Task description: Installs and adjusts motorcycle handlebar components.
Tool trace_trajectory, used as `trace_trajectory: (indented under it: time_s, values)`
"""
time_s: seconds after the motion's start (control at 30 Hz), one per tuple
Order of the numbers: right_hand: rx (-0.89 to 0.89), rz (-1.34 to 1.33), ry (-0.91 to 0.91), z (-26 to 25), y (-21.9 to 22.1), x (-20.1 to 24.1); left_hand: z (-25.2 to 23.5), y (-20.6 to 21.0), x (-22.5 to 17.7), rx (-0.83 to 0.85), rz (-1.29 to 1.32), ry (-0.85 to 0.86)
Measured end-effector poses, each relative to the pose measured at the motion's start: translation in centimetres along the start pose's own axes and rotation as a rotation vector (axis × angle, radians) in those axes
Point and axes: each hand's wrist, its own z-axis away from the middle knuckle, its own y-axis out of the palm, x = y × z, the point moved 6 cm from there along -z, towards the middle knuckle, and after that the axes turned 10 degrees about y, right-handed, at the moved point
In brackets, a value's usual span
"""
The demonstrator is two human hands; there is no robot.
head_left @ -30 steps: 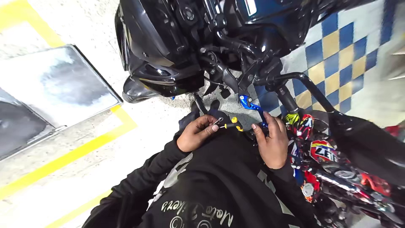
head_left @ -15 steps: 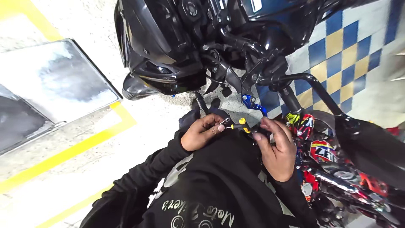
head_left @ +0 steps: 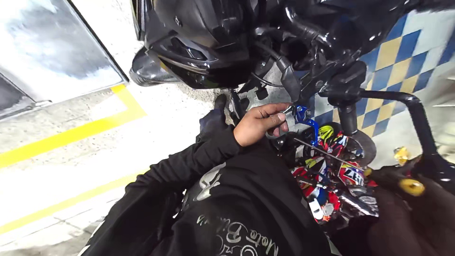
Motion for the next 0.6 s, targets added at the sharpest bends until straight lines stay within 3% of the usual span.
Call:
trace_trajectory:
  time_s: [0.17, 0.33, 0.6]
  values:
    - [-0.049, 0.024, -0.061, -0.5, -0.4, 1.4, -0.2, -0.2, 0.2, -0.079, 0.097, -0.050]
    - [-0.083, 0.079, -0.076, -0.9, -0.8, 2.0, -1.2, -0.4, 0.1, 0.003, 0.115, -0.037]
    - [-0.079, 0.309, -0.331, -2.4, 1.4, 2.8, -1.1, -0.4, 0.2, 0.028, 0.191, -0.038]
